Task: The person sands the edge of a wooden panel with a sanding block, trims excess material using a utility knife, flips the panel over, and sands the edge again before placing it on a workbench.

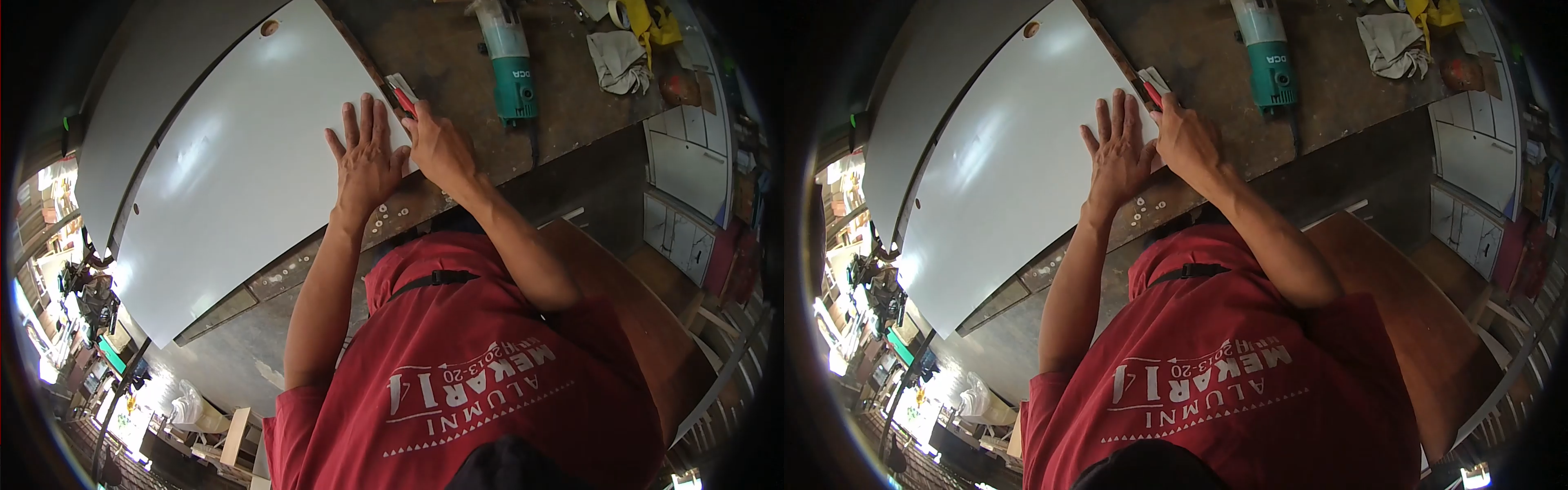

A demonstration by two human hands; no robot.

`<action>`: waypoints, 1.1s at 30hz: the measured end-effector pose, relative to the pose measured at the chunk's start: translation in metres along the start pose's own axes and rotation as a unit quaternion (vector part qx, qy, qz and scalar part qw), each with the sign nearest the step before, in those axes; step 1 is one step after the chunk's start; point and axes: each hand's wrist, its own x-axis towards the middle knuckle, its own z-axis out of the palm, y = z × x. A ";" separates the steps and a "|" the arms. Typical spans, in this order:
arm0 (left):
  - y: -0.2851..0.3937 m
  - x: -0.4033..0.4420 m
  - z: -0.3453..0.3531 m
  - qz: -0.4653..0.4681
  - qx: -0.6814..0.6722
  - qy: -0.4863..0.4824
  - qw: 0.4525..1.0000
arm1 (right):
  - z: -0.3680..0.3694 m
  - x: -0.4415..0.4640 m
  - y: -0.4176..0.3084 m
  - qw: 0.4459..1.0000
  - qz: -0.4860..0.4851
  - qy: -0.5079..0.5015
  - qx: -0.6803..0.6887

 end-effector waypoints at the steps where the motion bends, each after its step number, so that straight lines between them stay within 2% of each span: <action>1: 0.000 -0.001 0.000 0.000 0.000 -0.005 1.000 | 0.001 -0.001 0.002 1.000 -0.009 -0.010 0.000; 8: -0.001 0.000 -0.002 -0.002 0.007 -0.024 1.000 | 0.010 -0.002 0.004 1.000 -0.018 -0.005 0.015; 10: 0.000 0.001 0.000 0.000 0.004 -0.024 1.000 | 0.010 -0.007 0.008 0.998 -0.054 0.009 0.021; 12: 0.000 0.000 0.002 0.002 -0.002 0.006 1.000 | 0.004 -0.020 0.008 0.999 -0.037 -0.006 0.008; 20: -0.004 -0.001 0.006 0.011 -0.013 0.012 1.000 | -0.004 -0.063 0.014 0.999 -0.008 -0.022 -0.030; 22: -0.006 -0.002 0.007 0.017 -0.011 0.017 1.000 | -0.016 -0.077 0.005 0.994 0.044 -0.080 -0.052; 33: -0.007 -0.007 0.009 0.024 -0.016 0.040 0.999 | -0.010 -0.109 0.011 0.994 0.038 -0.063 -0.085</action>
